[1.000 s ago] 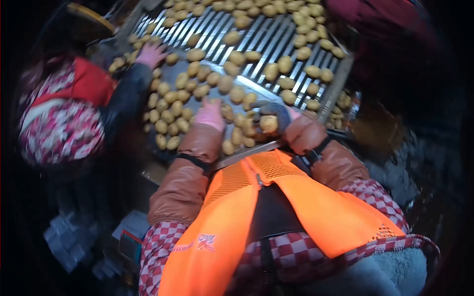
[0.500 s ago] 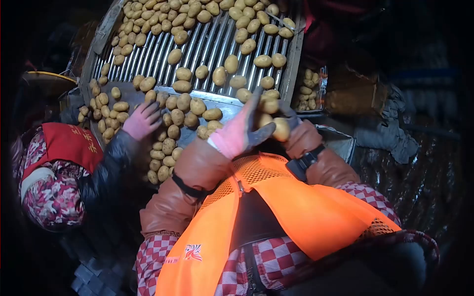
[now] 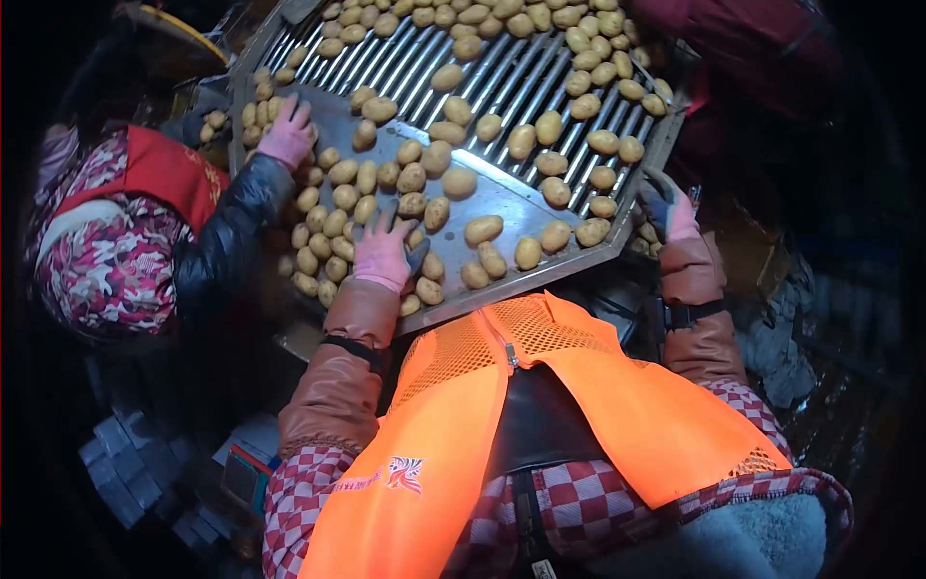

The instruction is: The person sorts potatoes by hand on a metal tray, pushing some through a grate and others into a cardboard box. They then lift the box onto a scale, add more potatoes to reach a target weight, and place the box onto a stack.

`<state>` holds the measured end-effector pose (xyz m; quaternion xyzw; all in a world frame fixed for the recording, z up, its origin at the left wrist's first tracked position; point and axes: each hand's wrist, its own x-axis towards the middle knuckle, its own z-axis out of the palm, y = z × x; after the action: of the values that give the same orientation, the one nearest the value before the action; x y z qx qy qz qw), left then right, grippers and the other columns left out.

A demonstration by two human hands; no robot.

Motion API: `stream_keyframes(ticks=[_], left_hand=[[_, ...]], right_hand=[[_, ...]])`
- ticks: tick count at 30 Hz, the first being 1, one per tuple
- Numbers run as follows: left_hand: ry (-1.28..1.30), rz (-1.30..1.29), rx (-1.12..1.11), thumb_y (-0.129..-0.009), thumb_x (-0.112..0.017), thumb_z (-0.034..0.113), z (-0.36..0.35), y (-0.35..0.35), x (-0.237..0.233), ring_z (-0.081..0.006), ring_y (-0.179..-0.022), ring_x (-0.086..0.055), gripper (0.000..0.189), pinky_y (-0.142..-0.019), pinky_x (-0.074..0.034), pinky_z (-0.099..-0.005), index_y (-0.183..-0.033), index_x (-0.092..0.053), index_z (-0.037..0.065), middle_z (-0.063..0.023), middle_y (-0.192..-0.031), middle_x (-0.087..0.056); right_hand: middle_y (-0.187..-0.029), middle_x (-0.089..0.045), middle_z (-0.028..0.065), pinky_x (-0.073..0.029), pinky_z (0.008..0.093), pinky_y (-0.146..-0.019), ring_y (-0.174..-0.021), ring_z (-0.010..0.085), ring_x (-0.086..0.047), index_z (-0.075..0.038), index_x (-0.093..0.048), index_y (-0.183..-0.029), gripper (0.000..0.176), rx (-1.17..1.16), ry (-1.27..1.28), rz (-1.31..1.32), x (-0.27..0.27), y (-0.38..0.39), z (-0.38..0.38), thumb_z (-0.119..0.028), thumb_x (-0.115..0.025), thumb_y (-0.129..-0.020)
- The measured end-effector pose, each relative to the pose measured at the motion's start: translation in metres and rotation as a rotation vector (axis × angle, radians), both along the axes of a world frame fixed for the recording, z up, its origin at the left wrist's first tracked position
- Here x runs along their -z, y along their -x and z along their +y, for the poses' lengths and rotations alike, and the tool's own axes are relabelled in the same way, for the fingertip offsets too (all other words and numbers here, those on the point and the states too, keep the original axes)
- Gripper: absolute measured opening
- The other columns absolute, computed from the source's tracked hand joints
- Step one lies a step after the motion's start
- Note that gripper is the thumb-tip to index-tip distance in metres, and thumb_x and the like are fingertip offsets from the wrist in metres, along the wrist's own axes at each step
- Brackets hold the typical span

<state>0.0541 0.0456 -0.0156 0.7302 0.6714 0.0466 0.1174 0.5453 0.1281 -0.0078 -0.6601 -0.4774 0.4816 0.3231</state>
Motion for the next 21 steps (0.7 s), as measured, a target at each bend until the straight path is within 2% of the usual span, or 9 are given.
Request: stream_keyframes(ticks=[4,6,10,11,13,14,15,19,21], left_hand=[[0.026,-0.069,-0.22,-0.082,-0.07,0.041,-0.014,0.036,0.006,-0.0324,-0.123,-0.052,0.036,-0.102,-0.042,-0.0465,-0.111,-0.069,0.018,-0.0112,-0.134,-0.056],[0.002,-0.107,-0.307,-0.083,-0.07,0.04,-0.028,0.044,0.003,-0.0315,-0.122,-0.054,0.036,-0.099,-0.046,-0.044,-0.11,-0.068,0.016,-0.0118,-0.134,-0.057],[0.171,-0.024,-0.527,-0.085,-0.069,0.04,-0.056,0.059,0.016,-0.034,-0.126,-0.051,0.043,-0.1,-0.046,-0.0451,-0.124,-0.062,0.023,-0.0114,-0.145,-0.046],[0.202,-0.059,-0.573,-0.085,-0.067,0.044,-0.059,0.057,0.023,-0.0353,-0.134,-0.042,0.047,-0.106,-0.04,-0.0513,-0.128,-0.059,0.028,-0.0109,-0.152,-0.038],[0.02,0.027,-0.508,-0.085,-0.066,0.045,-0.053,0.028,0.02,-0.0363,-0.138,-0.036,0.05,-0.109,-0.033,-0.0574,-0.131,-0.057,0.029,-0.012,-0.152,-0.036],[-0.078,0.076,-0.476,-0.084,-0.066,0.045,-0.046,0.013,0.015,-0.0368,-0.14,-0.033,0.052,-0.11,-0.03,-0.0604,-0.133,-0.056,0.03,-0.0125,-0.153,-0.036],[-0.013,0.055,-0.35,-0.084,-0.066,0.047,-0.037,-0.003,0.003,-0.0371,-0.141,-0.031,0.054,-0.11,-0.027,-0.0624,-0.133,-0.055,0.03,-0.0119,-0.152,-0.036],[-0.027,-0.105,0.084,-0.08,-0.069,0.047,-0.034,0.005,0.033,-0.0385,-0.139,-0.032,0.052,-0.11,-0.027,-0.0613,-0.128,-0.059,0.03,-0.0113,-0.148,-0.04],[-0.081,-0.187,0.013,-0.079,-0.07,0.046,-0.044,0.022,0.046,-0.0386,-0.138,-0.034,0.049,-0.11,-0.028,-0.0587,-0.123,-0.062,0.027,-0.0115,-0.145,-0.043]], right_hand=[[-0.123,-0.06,0.0274,-0.053,0.0438,-0.087,-0.106,0.0383,-0.064,-0.013,-0.051,-0.138,0.066,-0.527,-0.074,-0.922,-0.018,0.077,0.014,-0.034,-0.077,-0.081],[-0.116,-0.056,0.0292,-0.054,0.0478,-0.086,-0.101,0.0463,-0.062,-0.016,-0.053,-0.134,0.067,-0.621,0.055,-1.078,-0.027,0.112,0.0,-0.04,-0.079,-0.076],[-0.121,-0.053,0.0286,-0.053,0.0462,-0.089,-0.103,0.045,-0.062,-0.014,-0.053,-0.134,0.067,-0.625,0.186,-0.951,-0.039,0.139,-0.023,-0.042,-0.077,-0.078],[-0.125,-0.051,0.029,-0.052,0.0456,-0.09,-0.104,0.0447,-0.062,-0.014,-0.054,-0.134,0.066,-0.625,0.256,-0.918,-0.047,0.153,-0.024,-0.043,-0.076,-0.079],[-0.123,-0.058,0.0247,-0.051,0.0448,-0.091,-0.107,0.0402,-0.062,-0.01,-0.057,-0.131,0.063,-0.697,0.084,-0.624,-0.04,0.183,-0.025,-0.039,-0.077,-0.079],[-0.115,-0.063,0.0241,-0.051,0.0436,-0.09,-0.107,0.0379,-0.063,-0.008,-0.057,-0.13,0.064,-0.738,-0.046,-0.645,-0.002,0.197,-0.033,-0.04,-0.077,-0.078],[-0.116,-0.063,0.0246,-0.05,0.0423,-0.092,-0.11,0.037,-0.062,-0.006,-0.055,-0.132,0.069,-0.9,0.164,-0.756,-0.01,0.23,-0.032,-0.04,-0.078,-0.077],[-0.121,-0.065,0.0219,-0.049,0.0382,-0.095,-0.112,0.0315,-0.063,-0.007,-0.054,-0.134,0.065,-0.955,0.147,-0.359,-0.004,0.286,-0.031,-0.039,-0.076,-0.082],[-0.121,-0.065,0.02,-0.049,0.0366,-0.095,-0.109,0.0279,-0.065,-0.007,-0.055,-0.134,0.06,-1.047,0.169,-0.159,0.003,0.289,-0.012,-0.034,-0.075,-0.085]])
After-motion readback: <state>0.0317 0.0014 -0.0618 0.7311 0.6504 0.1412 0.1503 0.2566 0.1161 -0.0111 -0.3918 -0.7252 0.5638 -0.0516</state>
